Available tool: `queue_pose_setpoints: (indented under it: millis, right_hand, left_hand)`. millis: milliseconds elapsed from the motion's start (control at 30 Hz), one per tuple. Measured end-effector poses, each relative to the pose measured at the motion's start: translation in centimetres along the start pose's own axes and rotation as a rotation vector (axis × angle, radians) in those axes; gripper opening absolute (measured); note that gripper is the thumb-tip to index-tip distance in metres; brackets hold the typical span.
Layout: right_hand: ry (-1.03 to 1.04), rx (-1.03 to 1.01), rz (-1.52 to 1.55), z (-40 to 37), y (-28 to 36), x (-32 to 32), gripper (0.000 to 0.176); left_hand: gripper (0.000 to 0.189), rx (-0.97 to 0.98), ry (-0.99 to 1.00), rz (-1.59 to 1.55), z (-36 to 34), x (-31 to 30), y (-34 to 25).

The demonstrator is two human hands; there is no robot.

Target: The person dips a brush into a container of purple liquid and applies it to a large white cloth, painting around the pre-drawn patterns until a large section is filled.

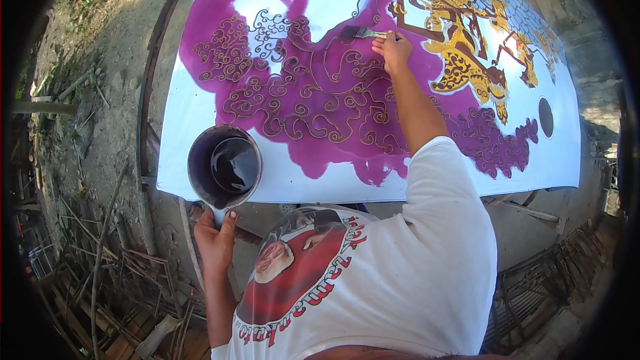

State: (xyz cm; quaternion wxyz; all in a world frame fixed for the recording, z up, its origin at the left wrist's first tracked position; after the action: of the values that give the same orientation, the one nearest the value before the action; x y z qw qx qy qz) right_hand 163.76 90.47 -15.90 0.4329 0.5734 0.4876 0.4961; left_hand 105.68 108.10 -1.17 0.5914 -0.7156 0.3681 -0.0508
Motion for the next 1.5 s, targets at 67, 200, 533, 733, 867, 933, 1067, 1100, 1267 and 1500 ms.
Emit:
queue_pose_setpoints:
  millis: [67,200,533,733,867,933,1067,1100,1267,1500]
  right_hand:
    - [-0.067,-0.032,0.033,3.0,0.1,0.0,0.027]
    - [-0.209,-0.051,0.071,6.3,0.9,0.4,0.025]
    - [-0.250,-0.136,-0.146,16.6,-1.0,2.4,0.024]
    - [-0.077,0.014,-0.107,14.3,1.0,1.4,0.026]
    - [0.087,0.053,-0.222,6.4,0.4,1.0,0.029]
    - [0.204,0.086,-0.242,1.4,0.6,2.0,0.028]
    - [0.458,-0.082,-0.189,-5.6,5.5,5.2,0.026]
    - [0.458,-0.084,-0.187,-7.5,7.3,5.8,0.026]
    - [0.944,-0.236,-0.050,-16.8,14.9,9.7,0.024]
    - [1.081,-0.472,-0.489,-19.7,11.3,9.5,0.022]
  left_hand:
    - [0.021,-0.021,0.002,0.012,0.0,0.0,-0.2]
    - [0.019,-0.023,0.017,-0.005,-0.3,0.1,-0.8]
    - [0.015,-0.023,0.038,0.054,0.6,1.4,-0.9]
    - [0.015,-0.065,0.057,0.061,1.5,1.7,-1.2]
    - [0.021,-0.076,0.072,0.058,2.4,1.7,-2.0]
    - [0.022,-0.036,0.083,0.078,3.4,2.0,-1.5]
    - [0.028,0.031,0.076,0.191,5.5,3.6,-2.7]
    - [0.031,0.030,0.073,0.209,6.2,4.0,-2.6]
    - [0.036,0.082,0.134,0.261,9.4,6.5,-4.0]
    - [0.034,0.195,0.150,0.208,12.5,10.5,-5.5]
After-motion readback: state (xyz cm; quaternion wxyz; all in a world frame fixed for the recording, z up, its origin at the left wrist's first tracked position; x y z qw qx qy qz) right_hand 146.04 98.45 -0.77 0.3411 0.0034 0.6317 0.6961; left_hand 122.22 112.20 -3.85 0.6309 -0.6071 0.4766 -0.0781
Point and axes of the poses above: each hand's wrist, its own z-axis towards the middle knuckle, its own x-axis out of the palm, y = z × x, the point moved 3 cm from there along z, towards the middle knuckle, and after that the axes turned 5 degrees about -y, right-handed, at the moved point
